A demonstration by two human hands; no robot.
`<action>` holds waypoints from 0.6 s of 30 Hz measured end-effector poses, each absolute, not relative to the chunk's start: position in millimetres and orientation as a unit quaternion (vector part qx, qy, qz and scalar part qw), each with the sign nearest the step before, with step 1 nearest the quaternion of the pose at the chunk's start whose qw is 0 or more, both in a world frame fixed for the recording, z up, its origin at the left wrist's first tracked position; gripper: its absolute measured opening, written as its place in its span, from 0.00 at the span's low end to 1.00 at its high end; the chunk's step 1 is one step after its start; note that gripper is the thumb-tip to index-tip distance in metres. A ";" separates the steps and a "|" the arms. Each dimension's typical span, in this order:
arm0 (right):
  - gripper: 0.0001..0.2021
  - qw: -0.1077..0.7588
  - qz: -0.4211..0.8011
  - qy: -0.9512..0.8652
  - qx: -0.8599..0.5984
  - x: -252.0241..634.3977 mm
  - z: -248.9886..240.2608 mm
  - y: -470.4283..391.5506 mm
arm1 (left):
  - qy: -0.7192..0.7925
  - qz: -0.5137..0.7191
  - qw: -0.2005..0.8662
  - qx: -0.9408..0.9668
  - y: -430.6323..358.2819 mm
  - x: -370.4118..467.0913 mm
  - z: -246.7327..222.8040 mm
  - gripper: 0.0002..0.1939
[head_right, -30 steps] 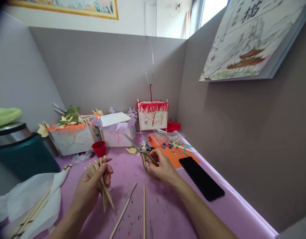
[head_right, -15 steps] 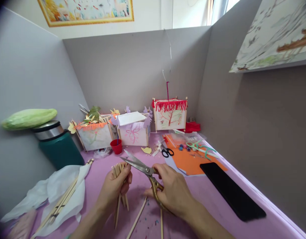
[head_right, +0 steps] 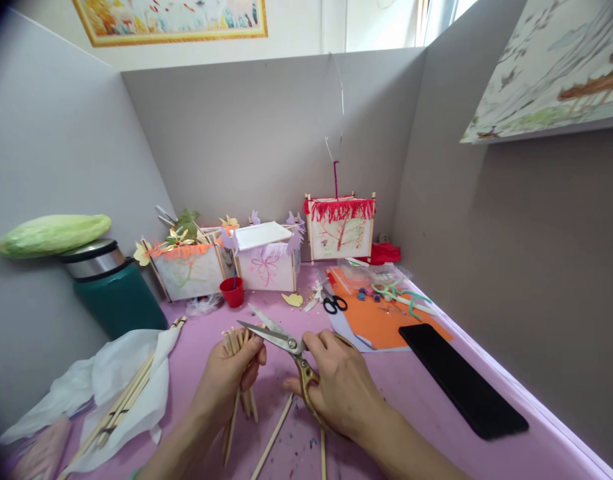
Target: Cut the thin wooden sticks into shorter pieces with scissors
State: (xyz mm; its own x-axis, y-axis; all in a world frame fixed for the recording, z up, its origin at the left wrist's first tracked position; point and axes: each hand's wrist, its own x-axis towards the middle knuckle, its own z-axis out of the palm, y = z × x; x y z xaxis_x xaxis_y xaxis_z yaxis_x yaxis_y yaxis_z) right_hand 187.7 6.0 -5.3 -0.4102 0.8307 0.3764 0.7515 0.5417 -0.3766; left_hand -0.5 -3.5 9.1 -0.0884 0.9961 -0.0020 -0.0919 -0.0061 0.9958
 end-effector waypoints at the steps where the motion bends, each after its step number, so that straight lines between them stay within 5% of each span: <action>1: 0.20 0.270 0.078 -0.837 -0.470 187.7 -6.3 6.2 | 0.496 0.544 0.503 0.453 -3.4 -0.7 9.2 0.20; 13: 0.12 0.285 0.057 -0.829 -0.477 184.9 -13.9 8.5 | 0.494 0.536 0.512 0.455 2.9 -4.5 2.1 0.21; 18: 0.10 0.278 0.192 -0.811 -0.477 185.3 -13.4 9.0 | 0.463 0.552 0.540 0.436 1.0 -6.3 7.5 0.24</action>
